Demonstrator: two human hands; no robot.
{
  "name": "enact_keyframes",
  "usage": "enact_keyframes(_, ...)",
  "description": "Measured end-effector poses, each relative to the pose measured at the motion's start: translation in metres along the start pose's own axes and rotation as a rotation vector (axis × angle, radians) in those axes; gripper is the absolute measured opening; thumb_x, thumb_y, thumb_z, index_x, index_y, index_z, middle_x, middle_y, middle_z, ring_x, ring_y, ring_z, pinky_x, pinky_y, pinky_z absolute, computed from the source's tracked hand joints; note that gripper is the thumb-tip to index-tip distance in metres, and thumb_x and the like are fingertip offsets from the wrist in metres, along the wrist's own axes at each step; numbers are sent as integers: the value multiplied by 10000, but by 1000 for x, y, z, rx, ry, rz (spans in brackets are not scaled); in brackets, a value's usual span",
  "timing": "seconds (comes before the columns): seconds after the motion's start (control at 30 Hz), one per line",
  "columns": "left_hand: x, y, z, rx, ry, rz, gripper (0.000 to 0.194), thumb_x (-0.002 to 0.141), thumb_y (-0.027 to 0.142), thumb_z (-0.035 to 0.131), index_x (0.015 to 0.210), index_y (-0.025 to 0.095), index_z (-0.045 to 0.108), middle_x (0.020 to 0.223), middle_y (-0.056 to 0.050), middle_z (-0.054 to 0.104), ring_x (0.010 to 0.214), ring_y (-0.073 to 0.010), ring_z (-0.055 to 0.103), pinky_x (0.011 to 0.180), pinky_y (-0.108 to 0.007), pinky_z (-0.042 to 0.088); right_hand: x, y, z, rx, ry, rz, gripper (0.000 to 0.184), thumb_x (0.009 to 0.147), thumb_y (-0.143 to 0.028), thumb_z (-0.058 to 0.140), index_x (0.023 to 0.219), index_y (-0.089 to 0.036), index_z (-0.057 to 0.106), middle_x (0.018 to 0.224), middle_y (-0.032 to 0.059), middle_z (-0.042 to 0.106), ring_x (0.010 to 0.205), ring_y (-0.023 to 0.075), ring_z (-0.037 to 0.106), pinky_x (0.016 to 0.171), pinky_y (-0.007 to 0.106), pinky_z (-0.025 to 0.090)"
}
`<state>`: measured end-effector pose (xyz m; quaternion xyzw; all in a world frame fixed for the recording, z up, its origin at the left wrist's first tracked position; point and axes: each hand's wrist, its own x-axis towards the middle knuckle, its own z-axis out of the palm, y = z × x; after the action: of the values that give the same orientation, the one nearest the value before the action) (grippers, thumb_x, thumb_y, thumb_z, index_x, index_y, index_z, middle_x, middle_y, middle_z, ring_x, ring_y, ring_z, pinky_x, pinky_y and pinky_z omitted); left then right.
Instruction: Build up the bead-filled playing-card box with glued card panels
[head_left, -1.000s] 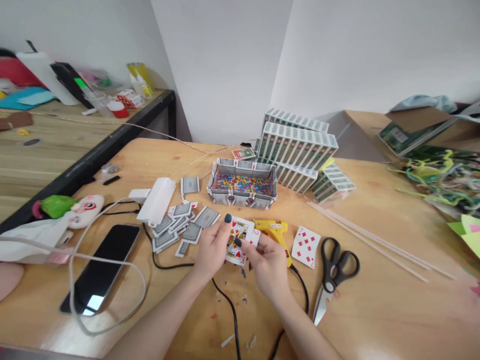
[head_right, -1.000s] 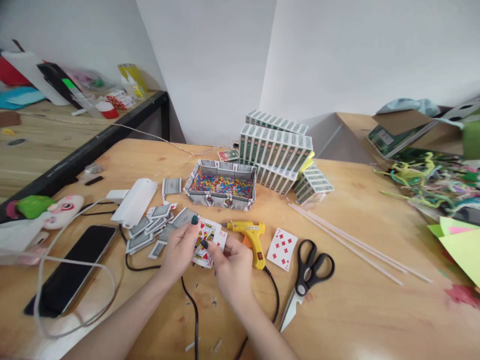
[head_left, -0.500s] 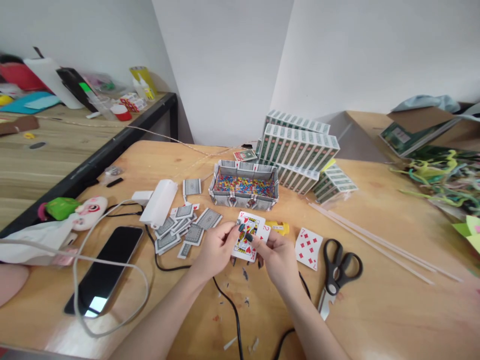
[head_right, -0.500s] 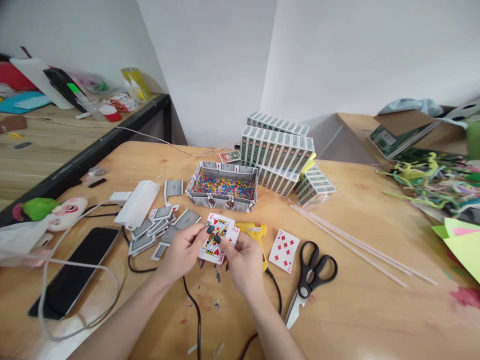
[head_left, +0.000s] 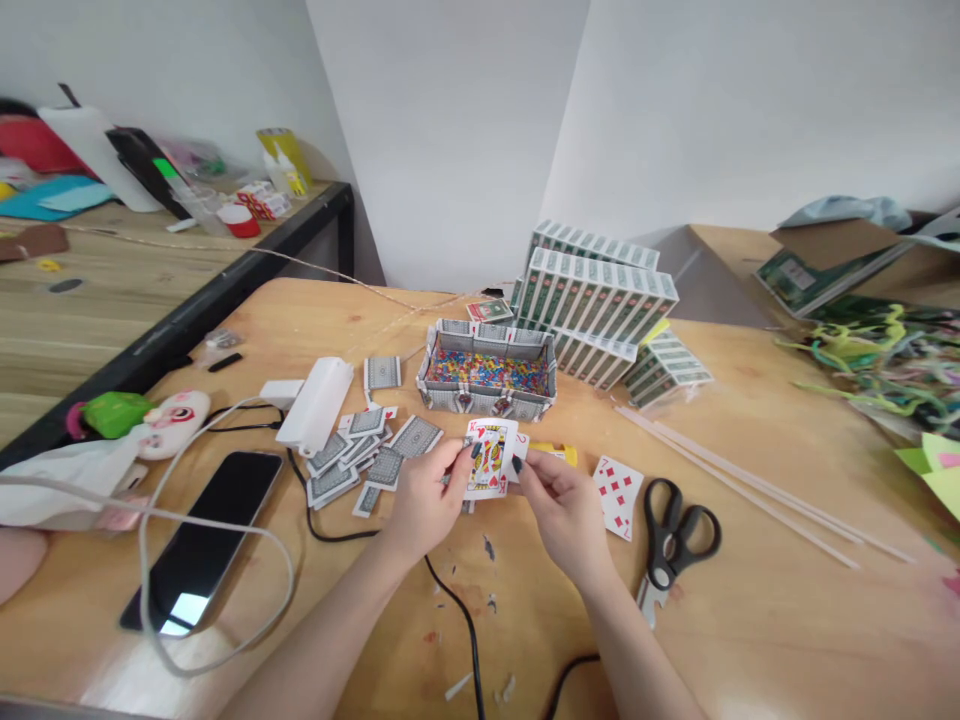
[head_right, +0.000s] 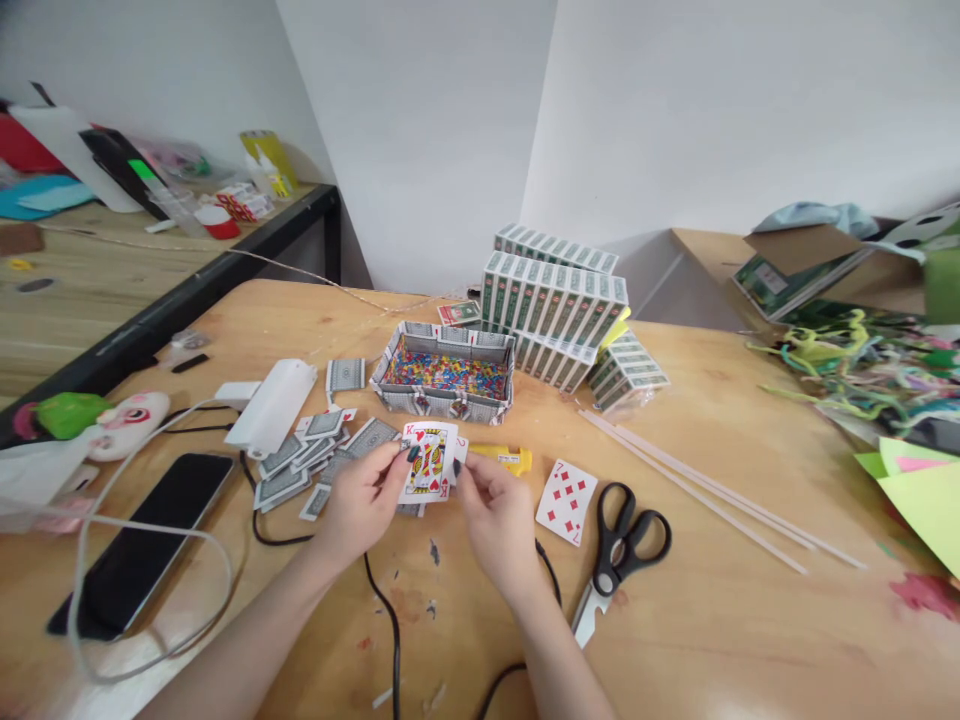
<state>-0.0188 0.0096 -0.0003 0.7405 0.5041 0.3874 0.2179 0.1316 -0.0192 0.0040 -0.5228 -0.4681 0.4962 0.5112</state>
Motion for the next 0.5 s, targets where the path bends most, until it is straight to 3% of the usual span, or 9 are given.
enact_keyframes(0.17, -6, 8, 2, 25, 12, 104, 199, 872, 182, 414, 705, 180, 523, 543, 36, 532, 445, -77, 454, 456, -186, 325, -6, 5, 6, -346, 196, -133, 255, 855, -321, 490, 871, -171, 697, 717, 40, 699, 619, 163, 633, 565, 245, 504)
enact_keyframes(0.3, -10, 10, 2, 85, 37, 240, 173, 874, 154, 410, 778, 181, 551, 563, 13, 568, 477, -96, 499, 481, -196, 353, -11, 8, 12, -655, 400, -309, 235, 836, -262, 480, 839, -163, 693, 598, 33, 668, 470, 130, 573, 499, 231, 458)
enact_keyframes(0.37, -11, 10, 1, 109, 45, 264, 176, 876, 151, 405, 776, 184, 546, 570, 4, 578, 483, -100, 506, 485, -202, 359, -12, 8, 11, -635, 397, -347, 205, 822, -250, 500, 853, -168, 685, 630, 39, 684, 512, 139, 609, 535, 235, 486)
enact_keyframes(0.5, -10, 8, -1, 144, 48, 279, 202, 876, 154, 398, 707, 191, 503, 544, 9, 557, 476, -100, 502, 475, -209, 345, -9, 4, 3, -374, 266, -270, 200, 810, -254, 547, 958, -175, 654, 859, 73, 726, 736, 172, 683, 689, 271, 552)
